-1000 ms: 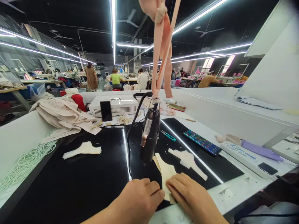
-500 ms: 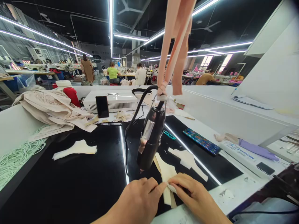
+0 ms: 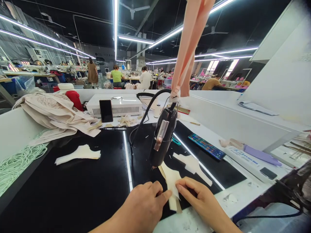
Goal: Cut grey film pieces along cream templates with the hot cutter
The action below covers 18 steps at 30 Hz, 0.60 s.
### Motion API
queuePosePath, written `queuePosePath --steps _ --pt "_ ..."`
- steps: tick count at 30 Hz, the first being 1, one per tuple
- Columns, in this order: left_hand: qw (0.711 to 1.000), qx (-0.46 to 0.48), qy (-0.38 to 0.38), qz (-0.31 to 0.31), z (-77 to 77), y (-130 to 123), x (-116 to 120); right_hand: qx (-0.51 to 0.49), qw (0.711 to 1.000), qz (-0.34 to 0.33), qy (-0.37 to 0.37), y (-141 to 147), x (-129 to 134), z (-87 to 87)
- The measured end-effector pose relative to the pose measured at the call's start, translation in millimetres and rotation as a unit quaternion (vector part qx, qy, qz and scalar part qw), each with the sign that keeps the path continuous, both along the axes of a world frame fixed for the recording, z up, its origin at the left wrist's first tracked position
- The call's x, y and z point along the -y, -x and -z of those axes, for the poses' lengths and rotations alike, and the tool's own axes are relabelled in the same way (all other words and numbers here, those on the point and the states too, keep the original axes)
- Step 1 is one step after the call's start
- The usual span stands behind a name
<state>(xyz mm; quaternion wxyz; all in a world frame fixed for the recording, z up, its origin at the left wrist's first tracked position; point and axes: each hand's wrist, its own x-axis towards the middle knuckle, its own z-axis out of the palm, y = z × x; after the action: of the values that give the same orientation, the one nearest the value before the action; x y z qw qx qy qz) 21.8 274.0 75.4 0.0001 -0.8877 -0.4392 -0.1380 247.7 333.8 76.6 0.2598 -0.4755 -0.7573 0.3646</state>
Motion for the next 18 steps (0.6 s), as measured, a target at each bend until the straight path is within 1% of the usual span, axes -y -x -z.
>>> queuePosePath --steps 6,8,10,12,15,18 --pt "0.999 -0.006 0.033 -0.007 -7.7 1.4 0.5 -0.026 0.999 0.021 0.008 -2.1 -0.9 -0.5" --pt "1.000 0.000 0.022 -0.010 -7.9 1.2 -0.3 -0.033 0.999 0.021 0.007 -2.3 -0.5 1.6" --pt "1.000 0.007 -0.010 -0.013 -3.8 1.0 -2.4 -0.039 0.999 0.017 0.000 -1.9 0.5 3.9" --pt "0.998 0.015 -0.056 -0.013 5.5 0.8 -6.0 -0.041 0.999 0.011 -0.010 -0.9 2.1 5.6" --pt "0.990 0.040 -0.136 -0.005 26.7 0.0 -14.1 -0.054 0.998 0.007 -0.026 1.4 4.7 5.9" --pt "0.974 0.086 -0.211 -0.012 48.8 -3.0 -23.0 -0.113 0.993 0.033 0.004 4.3 4.6 3.0"
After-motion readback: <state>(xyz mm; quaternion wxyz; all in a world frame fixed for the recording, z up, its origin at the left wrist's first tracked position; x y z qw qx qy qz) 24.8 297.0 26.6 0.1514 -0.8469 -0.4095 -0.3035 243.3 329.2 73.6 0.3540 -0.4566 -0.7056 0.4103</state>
